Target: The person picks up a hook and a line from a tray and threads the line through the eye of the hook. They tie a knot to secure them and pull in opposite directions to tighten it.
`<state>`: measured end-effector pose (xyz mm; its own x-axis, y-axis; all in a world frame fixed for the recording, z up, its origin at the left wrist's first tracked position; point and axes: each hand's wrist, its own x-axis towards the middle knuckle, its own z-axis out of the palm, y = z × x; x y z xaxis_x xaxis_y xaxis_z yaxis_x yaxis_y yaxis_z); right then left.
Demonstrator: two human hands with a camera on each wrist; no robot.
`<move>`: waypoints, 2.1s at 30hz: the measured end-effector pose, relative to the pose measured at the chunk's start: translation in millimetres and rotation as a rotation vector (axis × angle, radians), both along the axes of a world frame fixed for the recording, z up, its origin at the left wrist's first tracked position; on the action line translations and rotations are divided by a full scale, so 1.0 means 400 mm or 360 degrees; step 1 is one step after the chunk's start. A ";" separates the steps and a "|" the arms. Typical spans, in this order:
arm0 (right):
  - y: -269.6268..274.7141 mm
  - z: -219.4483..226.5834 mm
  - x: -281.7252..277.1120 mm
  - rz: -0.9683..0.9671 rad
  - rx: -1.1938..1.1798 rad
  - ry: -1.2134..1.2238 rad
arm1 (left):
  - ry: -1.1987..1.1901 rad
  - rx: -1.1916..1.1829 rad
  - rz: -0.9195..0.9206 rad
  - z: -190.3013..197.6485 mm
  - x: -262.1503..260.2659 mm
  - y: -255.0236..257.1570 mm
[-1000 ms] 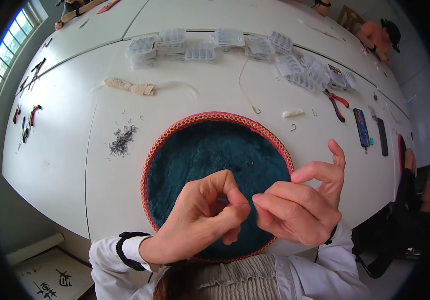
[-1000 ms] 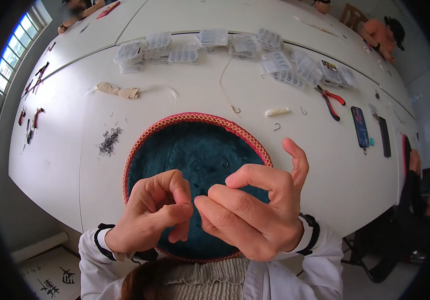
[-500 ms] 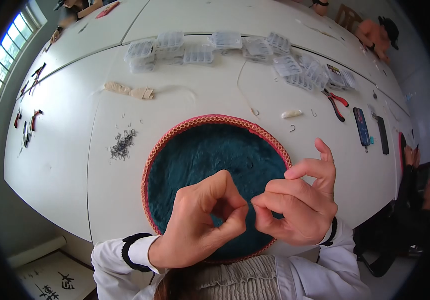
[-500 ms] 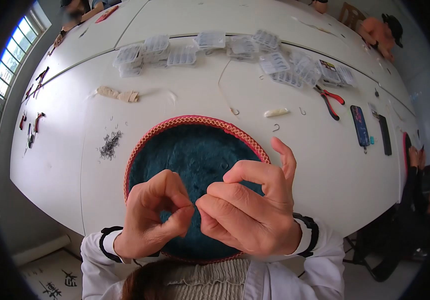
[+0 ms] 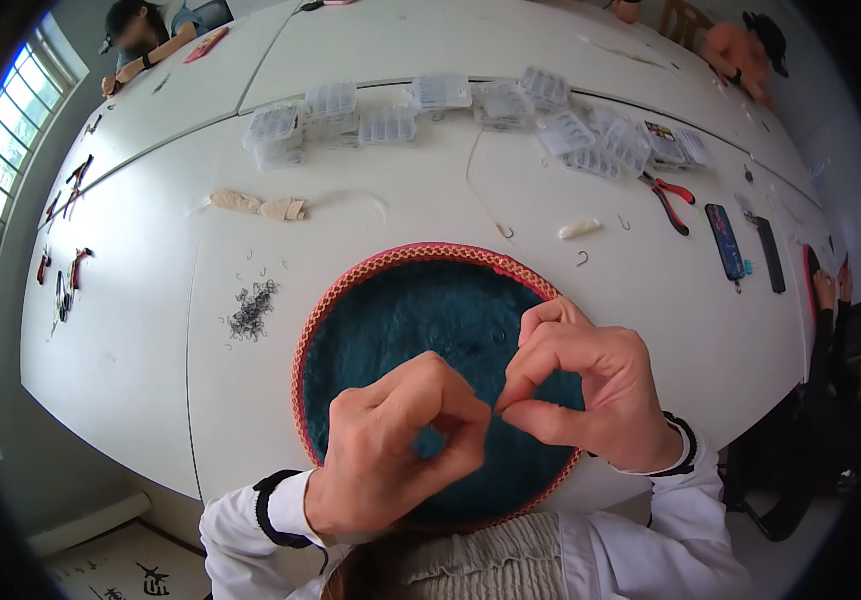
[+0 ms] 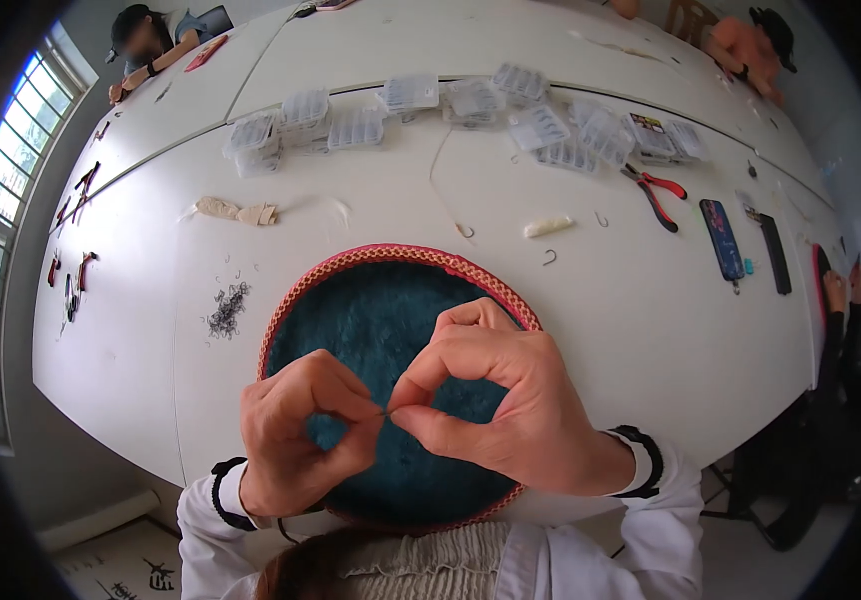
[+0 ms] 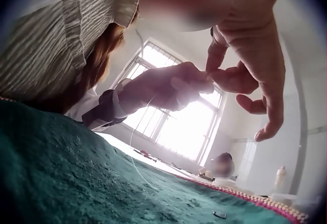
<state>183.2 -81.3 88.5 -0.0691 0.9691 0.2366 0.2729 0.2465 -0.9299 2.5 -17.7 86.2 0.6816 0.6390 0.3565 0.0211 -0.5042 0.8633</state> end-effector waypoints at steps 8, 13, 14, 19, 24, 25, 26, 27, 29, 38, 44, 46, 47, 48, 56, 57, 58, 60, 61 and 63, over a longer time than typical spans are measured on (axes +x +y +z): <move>0.008 0.022 -0.001 -0.0055 0.0185 -0.0155 | -0.0084 0.0378 0.0106 -0.004 -0.008 0.007; 0.006 0.011 -0.002 -0.0008 0.0141 -0.0095 | -0.0138 0.0598 0.0094 -0.020 -0.011 0.013; 0.005 0.011 -0.003 0.0004 0.0124 -0.0062 | -0.0151 0.0603 0.0095 -0.022 -0.010 0.013; 0.005 0.009 -0.002 0.0028 0.0077 -0.0028 | -0.0124 0.0657 0.0084 -0.025 -0.009 0.012; 0.004 0.007 -0.004 -0.0006 0.0060 -0.0012 | -0.0147 0.0528 0.0134 -0.032 0.001 0.010; 0.003 0.006 -0.004 -0.0007 0.0057 -0.0011 | -0.0146 0.0525 0.0133 -0.034 0.003 0.010; 0.004 0.007 -0.003 -0.0001 0.0050 -0.0008 | -0.0177 0.0400 0.0112 -0.036 0.006 0.010; 0.004 0.007 -0.002 0.0005 0.0042 -0.0007 | -0.0208 0.0274 0.0091 -0.037 0.007 0.011; 0.005 0.008 0.000 0.0021 0.0039 -0.0009 | -0.0199 0.0150 0.0052 -0.035 0.007 0.013; 0.010 0.002 0.005 0.0077 0.0006 0.0024 | -0.0228 -0.0490 -0.0064 -0.029 0.000 0.004; 0.010 -0.002 0.006 0.0087 -0.0011 0.0026 | -0.0235 -0.0958 -0.0159 -0.028 -0.001 0.005; 0.010 0.000 0.006 0.0082 0.0008 0.0015 | -0.0248 -0.1126 -0.0208 -0.027 0.000 0.005; 0.009 0.001 0.006 0.0083 -0.0003 0.0021 | -0.0273 -0.1213 -0.0219 -0.029 0.000 0.004; 0.008 0.002 0.006 0.0084 -0.0012 0.0024 | -0.0300 -0.1299 -0.0230 -0.031 0.001 0.004; 0.005 0.001 0.004 0.0077 -0.0045 0.0029 | -0.0284 -0.1333 -0.0237 -0.026 0.000 0.000; 0.005 0.001 0.004 0.0088 -0.0070 0.0037 | -0.0289 -0.1341 -0.0231 -0.025 0.000 0.000; 0.004 0.001 0.002 0.0088 -0.0069 0.0033 | -0.0293 -0.1340 -0.0233 -0.025 0.000 0.000; 0.001 0.001 -0.003 0.0054 -0.0173 0.0120 | -0.0299 -0.1323 -0.0234 -0.024 -0.001 -0.002; 0.000 -0.002 -0.003 0.0054 -0.0172 0.0120 | -0.0299 -0.1323 -0.0234 -0.023 -0.001 -0.002; -0.002 -0.009 -0.003 0.0088 -0.0230 0.0239 | -0.0281 -0.1293 -0.0233 -0.020 -0.002 -0.001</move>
<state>181.8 -82.1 84.9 -0.0978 0.9894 0.1069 0.1181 0.1182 -0.9859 1.6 -18.1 78.0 0.7548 0.6525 -0.0669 -0.1653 0.2879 0.9433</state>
